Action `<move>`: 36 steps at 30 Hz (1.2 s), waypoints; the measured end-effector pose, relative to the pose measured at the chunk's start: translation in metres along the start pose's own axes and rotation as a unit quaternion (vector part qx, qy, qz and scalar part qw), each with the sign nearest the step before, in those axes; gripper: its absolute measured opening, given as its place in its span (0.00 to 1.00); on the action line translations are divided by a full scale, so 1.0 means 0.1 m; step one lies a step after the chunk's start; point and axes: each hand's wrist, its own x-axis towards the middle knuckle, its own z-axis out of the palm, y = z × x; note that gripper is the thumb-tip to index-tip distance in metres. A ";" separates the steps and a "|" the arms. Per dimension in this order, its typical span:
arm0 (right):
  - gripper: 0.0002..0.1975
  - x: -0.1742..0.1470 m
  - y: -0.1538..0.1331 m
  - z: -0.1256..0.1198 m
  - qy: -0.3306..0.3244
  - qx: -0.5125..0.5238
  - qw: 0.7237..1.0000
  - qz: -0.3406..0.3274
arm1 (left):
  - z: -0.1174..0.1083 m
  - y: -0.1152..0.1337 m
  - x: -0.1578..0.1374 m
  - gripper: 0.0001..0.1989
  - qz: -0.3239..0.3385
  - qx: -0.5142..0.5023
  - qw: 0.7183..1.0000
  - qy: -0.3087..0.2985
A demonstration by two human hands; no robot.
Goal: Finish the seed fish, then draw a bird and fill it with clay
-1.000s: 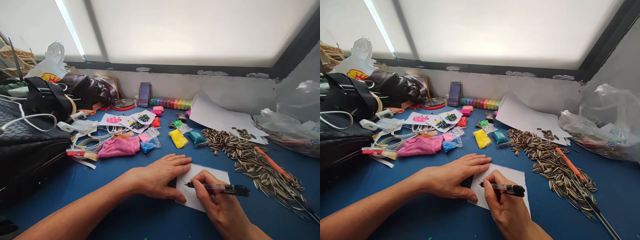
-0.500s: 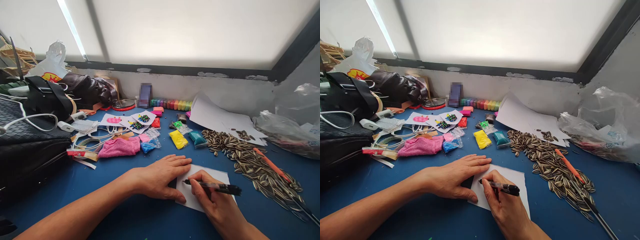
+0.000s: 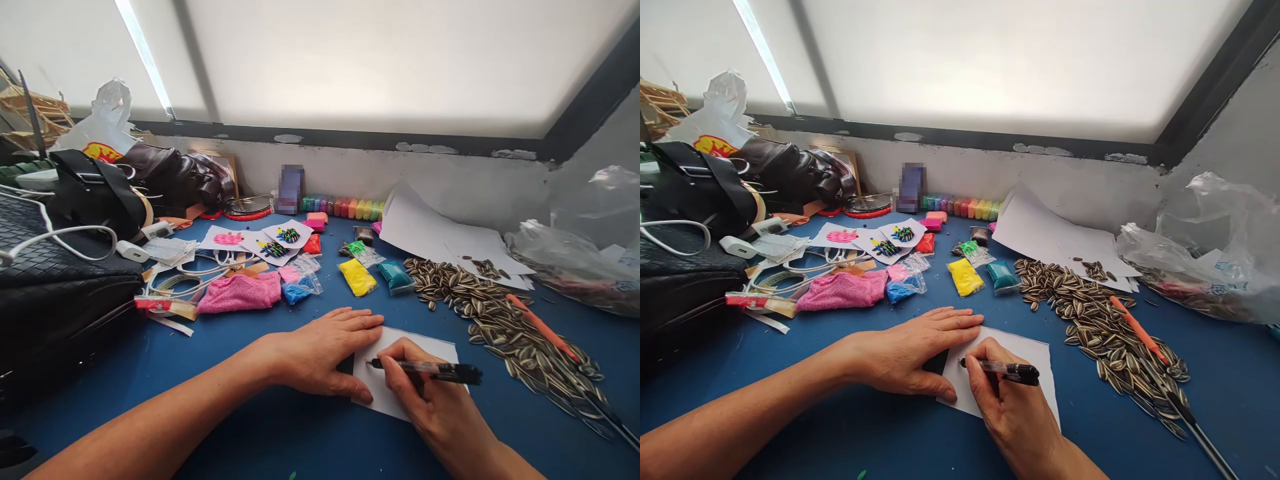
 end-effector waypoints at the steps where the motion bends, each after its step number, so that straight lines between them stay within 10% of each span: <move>1: 0.12 0.00 0.00 0.00 -0.003 0.004 1.000 0.005 | 0.00 0.00 0.00 0.41 0.000 0.001 1.000 0.000; 36: 0.15 -0.08 0.01 -0.12 -0.019 -0.011 0.999 0.050 | 0.01 0.01 0.00 0.41 -0.011 -0.005 1.000 -0.002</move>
